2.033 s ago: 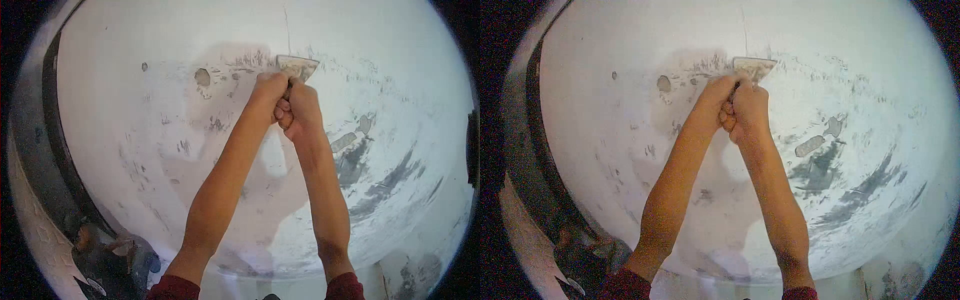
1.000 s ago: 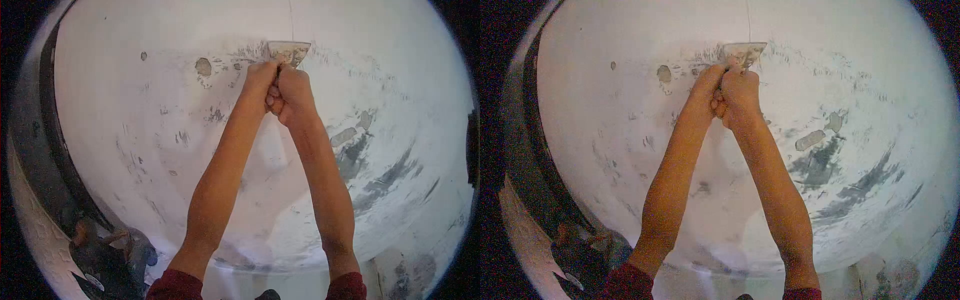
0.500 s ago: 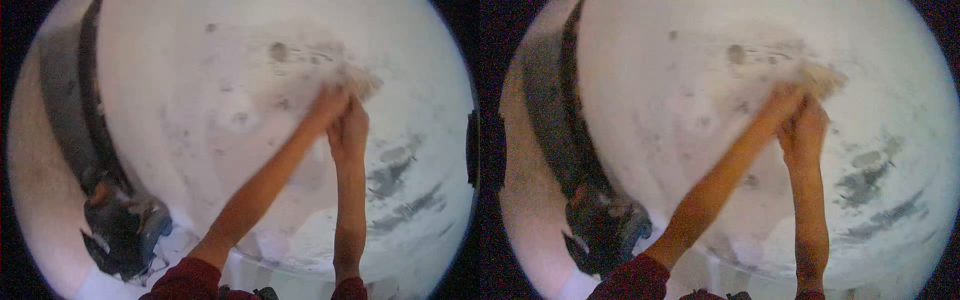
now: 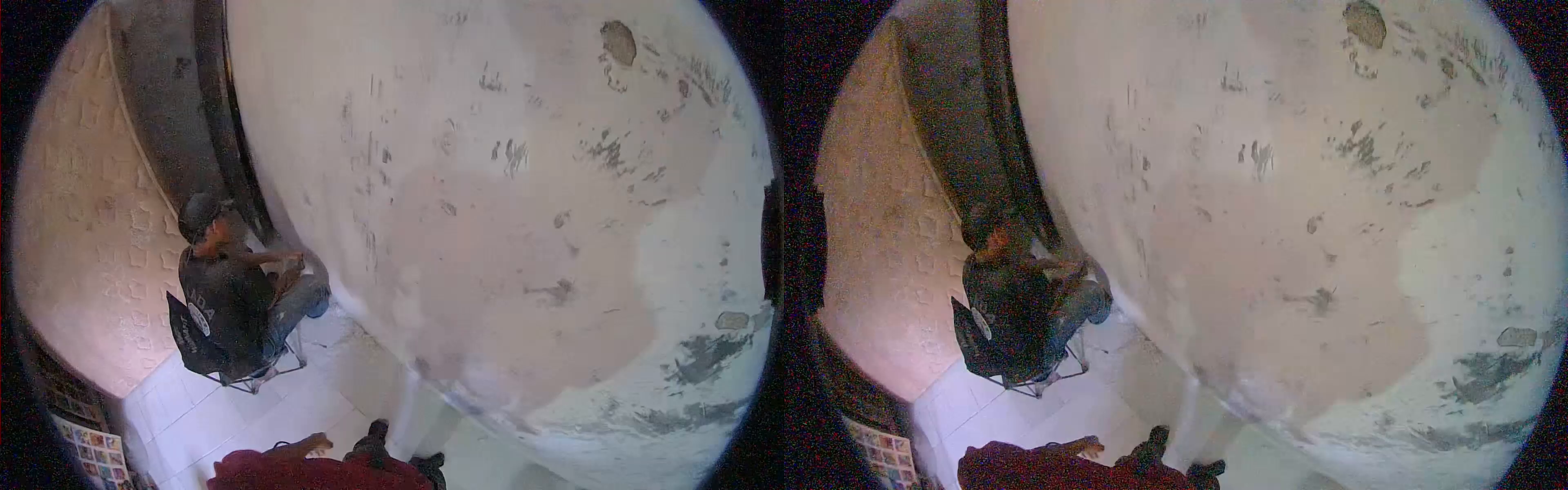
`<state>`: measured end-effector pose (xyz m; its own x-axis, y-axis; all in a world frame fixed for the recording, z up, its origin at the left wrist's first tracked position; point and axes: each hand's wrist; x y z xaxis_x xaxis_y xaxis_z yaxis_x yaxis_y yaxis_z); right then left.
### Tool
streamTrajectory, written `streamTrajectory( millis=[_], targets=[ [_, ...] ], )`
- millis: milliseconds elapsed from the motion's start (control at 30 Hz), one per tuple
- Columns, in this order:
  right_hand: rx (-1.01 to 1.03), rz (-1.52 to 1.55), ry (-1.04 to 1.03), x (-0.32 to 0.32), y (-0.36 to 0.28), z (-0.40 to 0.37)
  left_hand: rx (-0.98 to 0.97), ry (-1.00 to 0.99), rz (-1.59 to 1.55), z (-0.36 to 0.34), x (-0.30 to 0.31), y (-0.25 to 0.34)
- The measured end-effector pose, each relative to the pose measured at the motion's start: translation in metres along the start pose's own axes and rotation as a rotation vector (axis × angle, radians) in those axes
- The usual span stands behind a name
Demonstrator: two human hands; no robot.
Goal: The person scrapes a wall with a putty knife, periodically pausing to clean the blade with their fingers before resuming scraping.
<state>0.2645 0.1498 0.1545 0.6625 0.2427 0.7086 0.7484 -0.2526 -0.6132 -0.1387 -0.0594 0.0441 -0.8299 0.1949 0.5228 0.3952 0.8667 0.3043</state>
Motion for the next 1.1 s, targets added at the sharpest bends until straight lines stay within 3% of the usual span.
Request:
streamTrajectory(
  millis=[133, 200, 267, 333, 400, 467, 500, 567, 600, 667, 733, 800, 867, 933, 1067, 1100],
  targets=[
    [-0.159, 0.005, -0.067, 0.000, 0.031, 0.007, 0.077, -0.039, 0.048, 0.015, -0.015, -0.031],
    [-0.193, 0.007, -0.089, 0.003, 0.041, 0.011, -0.091, -0.040, 0.167, 0.051, -0.021, -0.018],
    [-0.218, 0.020, -0.107, 0.006, 0.049, 0.015, -0.441, 0.018, 0.430, 0.104, -0.021, 0.016],
    [-0.241, 0.038, -0.121, 0.009, 0.060, 0.017, -0.713, 0.197, 0.589, 0.142, -0.017, 0.073],
    [-0.259, 0.045, -0.139, 0.013, 0.077, 0.019, -0.880, 0.449, 0.494, 0.147, -0.010, 0.129],
    [-0.269, 0.044, -0.150, 0.016, 0.102, 0.023, -1.179, 0.979, 0.257, 0.141, -0.005, 0.167],
    [-0.278, 0.046, -0.158, 0.018, 0.114, 0.023, -1.176, 0.988, 0.263, 0.134, -0.005, 0.186],
    [-0.286, 0.038, -0.167, 0.021, 0.153, 0.027, -0.628, 0.597, -0.247, 0.104, -0.015, 0.212],
    [-0.294, 0.042, -0.170, 0.021, 0.173, 0.027, -0.629, 0.600, -0.242, 0.080, -0.022, 0.212],
    [-0.327, 0.046, -0.187, 0.021, 0.204, 0.021, -0.452, 0.662, -0.087, 0.039, -0.039, 0.204],
    [-0.337, 0.084, -0.205, 0.023, 0.208, 0.007, -0.188, 0.493, -0.182, 0.022, -0.069, 0.167],
    [-0.344, 0.119, -0.213, 0.025, 0.218, -0.005, 0.070, 0.567, -0.262, -0.035, -0.094, 0.131],
    [-0.352, 0.157, -0.219, 0.029, 0.230, -0.018, 0.216, 0.482, -0.305, -0.087, -0.108, 0.094],
    [-0.367, 0.192, -0.224, 0.034, 0.244, -0.033, 0.234, 0.487, -0.169, -0.112, -0.139, 0.046],
    [-0.410, 0.253, -0.235, 0.042, 0.280, -0.074, 0.406, 0.394, -0.098, -0.173, -0.172, 0.007],
    [-0.421, 0.260, -0.242, 0.046, 0.288, -0.086, 0.415, 0.452, -0.091, -0.175, -0.184, -0.003]
  ],
)
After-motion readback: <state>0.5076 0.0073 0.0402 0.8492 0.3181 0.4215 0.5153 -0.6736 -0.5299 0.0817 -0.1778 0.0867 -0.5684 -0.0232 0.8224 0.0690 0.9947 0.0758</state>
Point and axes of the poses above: each hand's wrist, its own z-axis towards the middle knuckle, its own x-axis out of the back of the hand, y = z × x, and after that the axes turned 2 degrees about y, right-handed
